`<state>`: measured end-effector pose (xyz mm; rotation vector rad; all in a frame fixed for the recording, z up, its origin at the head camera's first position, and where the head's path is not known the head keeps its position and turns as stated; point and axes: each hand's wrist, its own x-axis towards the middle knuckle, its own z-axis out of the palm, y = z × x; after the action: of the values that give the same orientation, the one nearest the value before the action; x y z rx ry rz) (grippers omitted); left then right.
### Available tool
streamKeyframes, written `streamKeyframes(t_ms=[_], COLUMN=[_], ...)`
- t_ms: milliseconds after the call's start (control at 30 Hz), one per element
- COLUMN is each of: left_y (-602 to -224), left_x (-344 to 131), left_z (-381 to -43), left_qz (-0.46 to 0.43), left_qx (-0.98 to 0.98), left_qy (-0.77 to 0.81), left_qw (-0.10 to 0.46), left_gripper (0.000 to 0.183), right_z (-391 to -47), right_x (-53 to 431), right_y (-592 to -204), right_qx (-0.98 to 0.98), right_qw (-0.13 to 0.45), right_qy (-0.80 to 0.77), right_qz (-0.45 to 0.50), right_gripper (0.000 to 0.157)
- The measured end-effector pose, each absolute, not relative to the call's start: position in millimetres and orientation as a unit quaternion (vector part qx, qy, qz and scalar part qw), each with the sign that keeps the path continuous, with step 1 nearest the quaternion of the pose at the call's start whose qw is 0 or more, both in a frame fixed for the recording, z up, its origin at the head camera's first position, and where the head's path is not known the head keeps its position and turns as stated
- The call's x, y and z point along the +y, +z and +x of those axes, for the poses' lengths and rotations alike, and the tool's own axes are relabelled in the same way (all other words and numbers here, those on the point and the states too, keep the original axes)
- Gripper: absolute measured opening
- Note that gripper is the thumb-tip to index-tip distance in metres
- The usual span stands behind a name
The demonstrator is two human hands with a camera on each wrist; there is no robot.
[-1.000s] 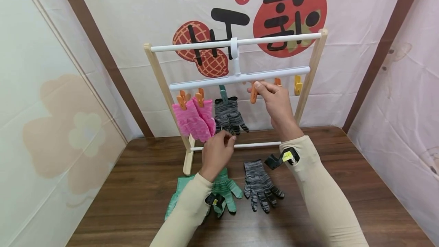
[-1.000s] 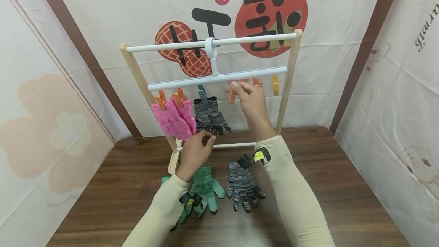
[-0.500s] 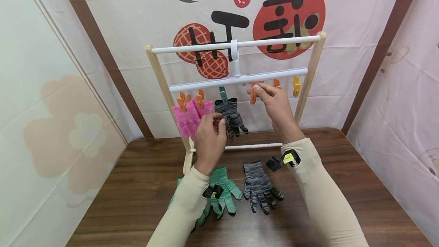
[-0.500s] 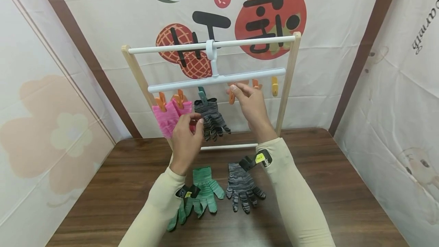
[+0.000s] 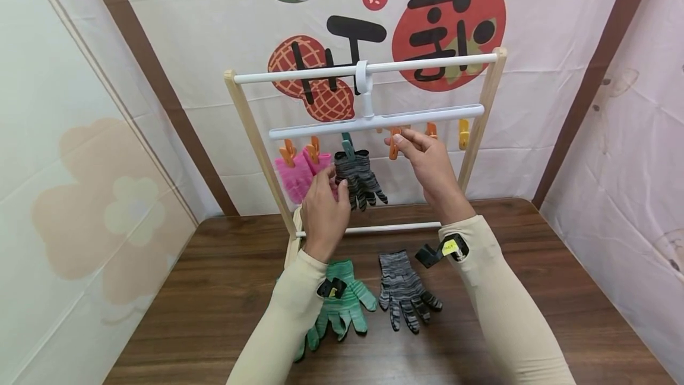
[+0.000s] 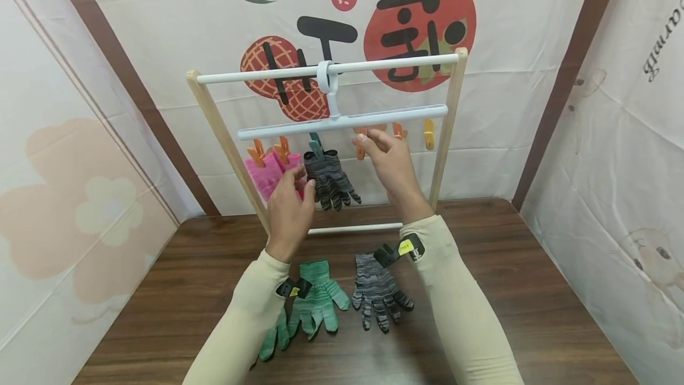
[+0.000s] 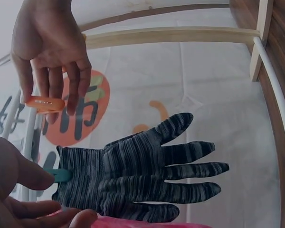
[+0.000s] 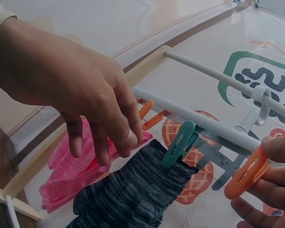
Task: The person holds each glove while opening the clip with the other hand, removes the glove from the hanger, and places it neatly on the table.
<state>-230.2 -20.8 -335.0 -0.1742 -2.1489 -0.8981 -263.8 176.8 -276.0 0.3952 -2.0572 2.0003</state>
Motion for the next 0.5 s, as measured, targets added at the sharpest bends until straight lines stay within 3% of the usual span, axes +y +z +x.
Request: streamKeyframes(t_ms=[367,500], left_y=[-332,-331], left_x=[-19,-20], left_z=[-236,-241], left_qz=[-0.057,-0.047], left_qx=[-0.853,-0.848], left_qy=[-0.364,-0.378], left_qw=[0.37,0.369], left_gripper=[0.048,0.044], right_z=[-263,-264], right_x=[176,175], right_y=[-277,-278], right_qx=[-0.711,-0.711], right_qw=[0.126,0.126], right_qy=[0.679,0.678], right_qz=[0.136,0.139], right_gripper=[0.043,0.042])
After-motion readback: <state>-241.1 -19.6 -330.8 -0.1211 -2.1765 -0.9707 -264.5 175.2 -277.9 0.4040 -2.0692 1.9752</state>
